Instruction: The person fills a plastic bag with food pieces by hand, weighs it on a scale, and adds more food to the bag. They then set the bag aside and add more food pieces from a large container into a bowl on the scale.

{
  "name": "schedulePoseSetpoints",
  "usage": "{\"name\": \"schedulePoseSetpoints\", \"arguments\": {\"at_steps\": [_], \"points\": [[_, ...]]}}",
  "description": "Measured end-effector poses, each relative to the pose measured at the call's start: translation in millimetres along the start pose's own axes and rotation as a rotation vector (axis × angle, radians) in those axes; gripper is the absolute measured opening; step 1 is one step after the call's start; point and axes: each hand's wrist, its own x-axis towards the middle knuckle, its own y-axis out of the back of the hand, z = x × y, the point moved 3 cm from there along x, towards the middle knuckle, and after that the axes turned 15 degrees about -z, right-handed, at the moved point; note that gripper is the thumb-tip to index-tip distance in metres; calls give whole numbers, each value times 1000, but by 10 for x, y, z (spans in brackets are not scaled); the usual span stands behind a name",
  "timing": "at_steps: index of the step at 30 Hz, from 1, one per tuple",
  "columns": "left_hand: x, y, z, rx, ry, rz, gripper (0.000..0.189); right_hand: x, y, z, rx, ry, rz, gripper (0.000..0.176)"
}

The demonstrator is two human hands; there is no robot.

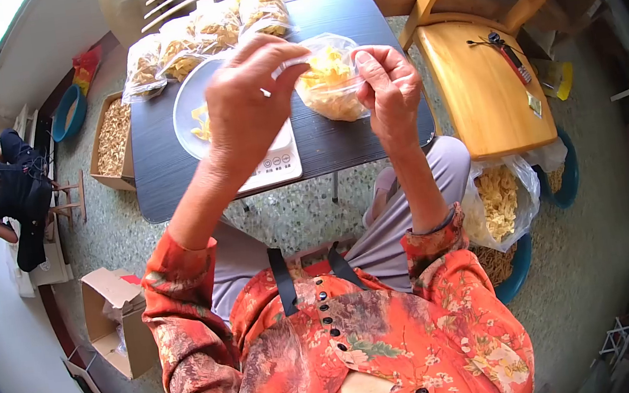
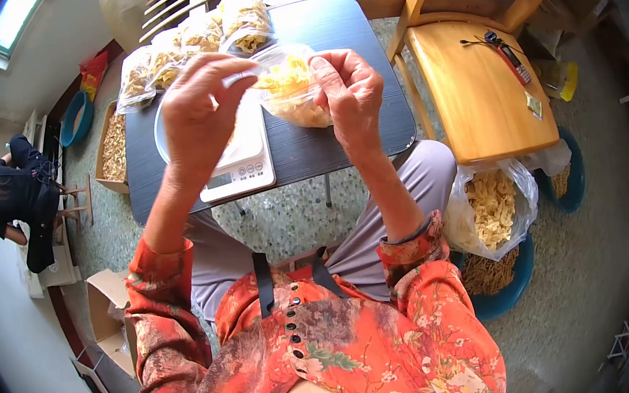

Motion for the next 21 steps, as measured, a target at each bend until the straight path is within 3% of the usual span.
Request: {"name": "schedulePoseSetpoints", "arguments": {"at_steps": [4,9,11,17,21], "points": [[-25,381,-189,145,74,2,9,31,46,10,39,31,2,8],[-276,415,-678,315,349,-434,7,54,72,48,54,23,-6,9],[-349,364,-698,348,385,-510,9,50,60,41,33,31,-15,9],[-363,275,-818,514,405,-490,13,42,49,72,15,46,-4,9],[-373,233,-908,544,482,-583,15,55,57,93,23,66,-5,10]]}}
